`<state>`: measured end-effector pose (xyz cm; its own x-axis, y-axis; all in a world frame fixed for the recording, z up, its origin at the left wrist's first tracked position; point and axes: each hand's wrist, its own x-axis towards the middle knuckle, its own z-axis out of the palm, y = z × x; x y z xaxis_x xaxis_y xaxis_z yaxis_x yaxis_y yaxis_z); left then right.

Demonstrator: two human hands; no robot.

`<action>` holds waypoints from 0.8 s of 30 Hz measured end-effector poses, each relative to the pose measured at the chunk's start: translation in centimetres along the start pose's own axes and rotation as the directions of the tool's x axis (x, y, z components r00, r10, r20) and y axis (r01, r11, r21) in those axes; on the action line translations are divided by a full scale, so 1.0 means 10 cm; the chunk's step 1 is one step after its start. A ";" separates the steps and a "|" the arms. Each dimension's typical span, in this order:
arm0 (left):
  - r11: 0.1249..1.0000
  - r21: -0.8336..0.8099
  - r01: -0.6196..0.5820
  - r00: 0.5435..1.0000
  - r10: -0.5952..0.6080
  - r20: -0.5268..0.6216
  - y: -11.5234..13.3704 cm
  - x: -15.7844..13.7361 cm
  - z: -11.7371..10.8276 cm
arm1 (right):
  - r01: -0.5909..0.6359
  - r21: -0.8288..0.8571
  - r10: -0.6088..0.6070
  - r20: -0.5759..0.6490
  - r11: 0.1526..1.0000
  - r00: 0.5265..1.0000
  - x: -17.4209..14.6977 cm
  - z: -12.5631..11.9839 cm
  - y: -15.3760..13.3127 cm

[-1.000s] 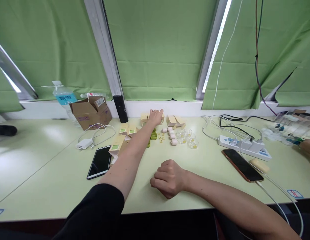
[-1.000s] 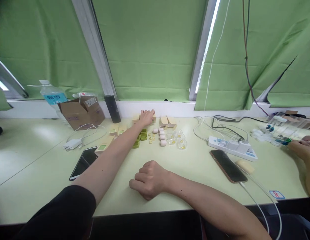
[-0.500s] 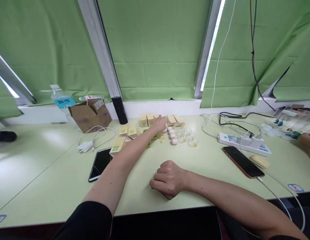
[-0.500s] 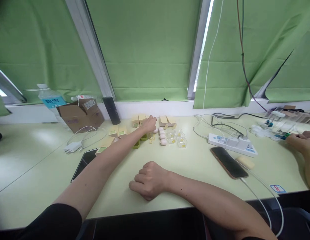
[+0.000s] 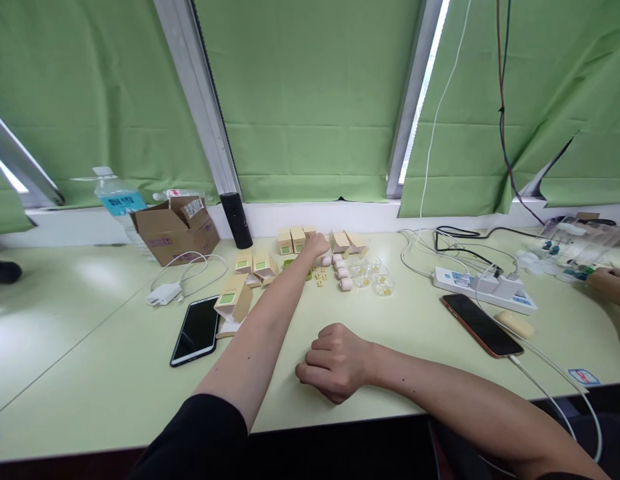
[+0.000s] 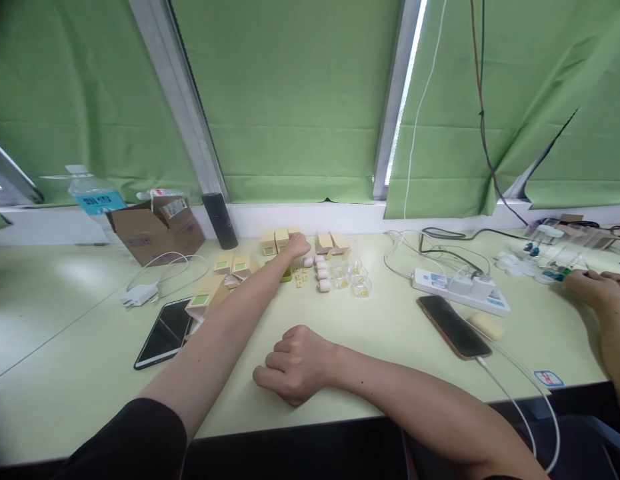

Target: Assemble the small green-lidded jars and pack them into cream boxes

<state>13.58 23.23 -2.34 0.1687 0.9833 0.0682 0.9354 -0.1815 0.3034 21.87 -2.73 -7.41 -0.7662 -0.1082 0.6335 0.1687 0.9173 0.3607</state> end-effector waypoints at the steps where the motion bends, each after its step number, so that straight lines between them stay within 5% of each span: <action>1: 1.000 -0.011 -0.008 1.000 0.008 -0.011 0.01 -0.01 -0.02 | -0.001 0.001 0.001 0.003 1.000 1.000 0.00 0.00 0.00; 8: 0.977 -0.111 -0.183 0.982 0.176 -0.071 -0.02 -0.41 -0.24 | -0.040 0.003 0.040 0.027 0.999 0.999 -0.04 0.00 0.02; 14: 0.938 -0.098 -0.333 0.942 0.325 -0.090 -0.40 -1.26 -0.56 | -0.175 -0.013 0.169 0.340 0.985 0.925 -0.09 0.05 0.04; 19: 0.930 0.240 -0.280 0.942 0.314 -0.119 -0.75 -1.87 -0.62 | -0.310 -0.016 0.275 0.502 0.951 0.820 -0.07 0.03 0.06; 24: 0.854 0.459 -0.244 0.948 0.311 -0.074 -0.86 -2.17 -0.47 | -0.375 -0.010 0.324 0.525 0.927 0.787 -0.07 0.00 0.09</action>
<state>0.42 3.36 -1.99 0.4275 0.8746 0.2288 0.9004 -0.3895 -0.1937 22.54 -1.85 -7.57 -0.8738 0.4132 0.2566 0.4500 0.8869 0.1042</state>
